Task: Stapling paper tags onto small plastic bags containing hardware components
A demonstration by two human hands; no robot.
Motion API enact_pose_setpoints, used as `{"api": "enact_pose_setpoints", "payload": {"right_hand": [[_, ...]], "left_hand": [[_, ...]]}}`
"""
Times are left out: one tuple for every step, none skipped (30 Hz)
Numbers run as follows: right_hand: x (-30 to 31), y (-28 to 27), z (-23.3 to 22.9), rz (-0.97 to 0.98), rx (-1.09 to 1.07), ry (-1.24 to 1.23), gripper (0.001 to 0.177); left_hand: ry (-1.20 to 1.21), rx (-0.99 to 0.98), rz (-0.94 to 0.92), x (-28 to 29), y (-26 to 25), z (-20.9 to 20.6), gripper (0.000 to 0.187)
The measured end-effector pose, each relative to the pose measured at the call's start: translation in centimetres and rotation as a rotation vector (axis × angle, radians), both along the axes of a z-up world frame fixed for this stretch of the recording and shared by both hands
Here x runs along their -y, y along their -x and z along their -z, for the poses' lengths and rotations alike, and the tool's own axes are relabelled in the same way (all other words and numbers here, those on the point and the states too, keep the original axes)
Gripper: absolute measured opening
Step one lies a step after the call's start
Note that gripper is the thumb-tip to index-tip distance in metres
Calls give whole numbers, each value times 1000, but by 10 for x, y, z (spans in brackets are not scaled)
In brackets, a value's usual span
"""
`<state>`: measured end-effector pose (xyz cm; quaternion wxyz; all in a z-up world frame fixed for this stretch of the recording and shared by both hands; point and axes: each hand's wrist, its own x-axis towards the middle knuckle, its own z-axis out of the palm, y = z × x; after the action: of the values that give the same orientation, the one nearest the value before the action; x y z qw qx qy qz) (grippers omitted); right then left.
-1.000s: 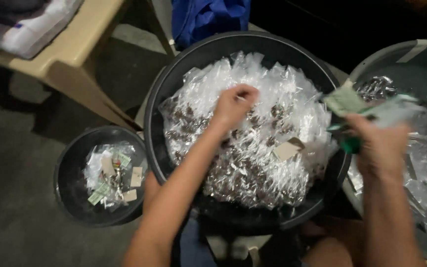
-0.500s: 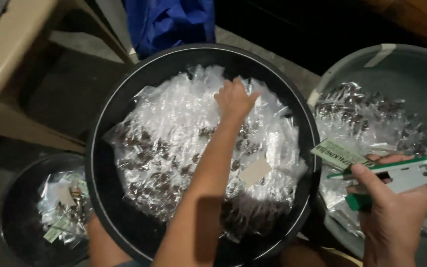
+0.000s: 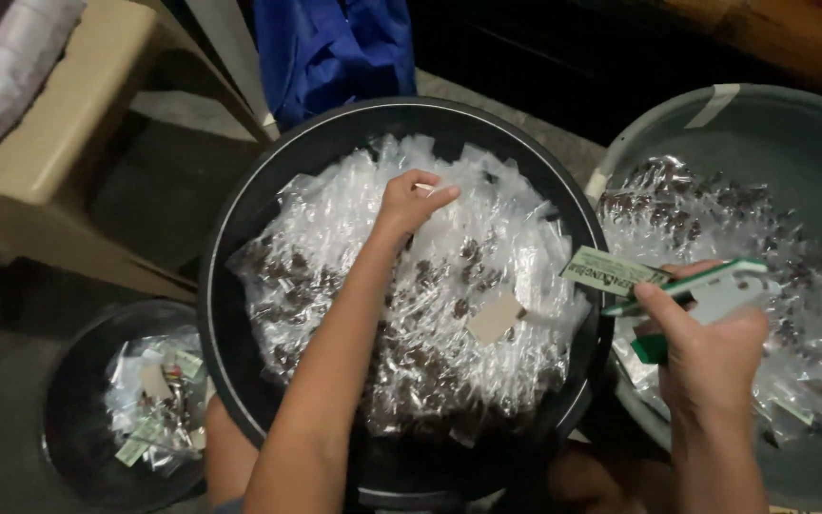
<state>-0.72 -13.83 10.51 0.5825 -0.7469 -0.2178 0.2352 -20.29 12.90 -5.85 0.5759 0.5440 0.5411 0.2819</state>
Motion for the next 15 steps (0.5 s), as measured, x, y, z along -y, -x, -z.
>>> {"api": "enact_pose_setpoints", "payload": {"right_hand": [[-2, 0, 4, -9, -11, -34, 31], [-2, 0, 8, -13, -12, -36, 31], [-3, 0, 13, -6, -27, -63, 32], [-4, -1, 17, 0, -43, -91, 33], [-5, 6, 9, -6, -43, -94, 33], [-7, 11, 2, 13, -49, -8, 38], [-6, 16, -6, 37, -54, 80, 44], [-7, 14, -3, 37, -53, 81, 44], [-7, 13, 1, 14, -37, 41, 40], [-7, 10, 6, -10, -20, 1, 37], [-6, 12, 2, -6, -20, 3, 37], [-6, 12, -2, 10, -41, 33, 35], [-5, 13, -5, 25, -62, 67, 34], [-2, 11, 0, 28, -63, 72, 34], [-1, 7, 5, -27, -45, -16, 33]], "left_hand": [[29, 11, 18, 3, 9, -10, 52], [26, 10, 15, 8, 17, -28, 52], [111, 20, 55, 14, 25, -45, 53], [195, 31, 96, 19, 33, -63, 55], [192, 31, 90, 17, 38, -60, 55], [184, 22, 101, 15, 43, -56, 53], [180, 14, 118, 13, 45, -51, 52], [180, 15, 118, 1, 41, -21, 52], [32, -76, 14, -10, 36, 11, 43], [-116, -167, -91, -21, 31, 43, 35], [-115, -166, -87, -22, 22, 44, 35], [-321, -198, -151, -23, 12, 44, 26], [-524, -230, -216, -23, 2, 46, 19], [-519, -230, -213, -19, -10, 33, 19], [-529, -280, -141, -16, -22, 19, 20]]}}
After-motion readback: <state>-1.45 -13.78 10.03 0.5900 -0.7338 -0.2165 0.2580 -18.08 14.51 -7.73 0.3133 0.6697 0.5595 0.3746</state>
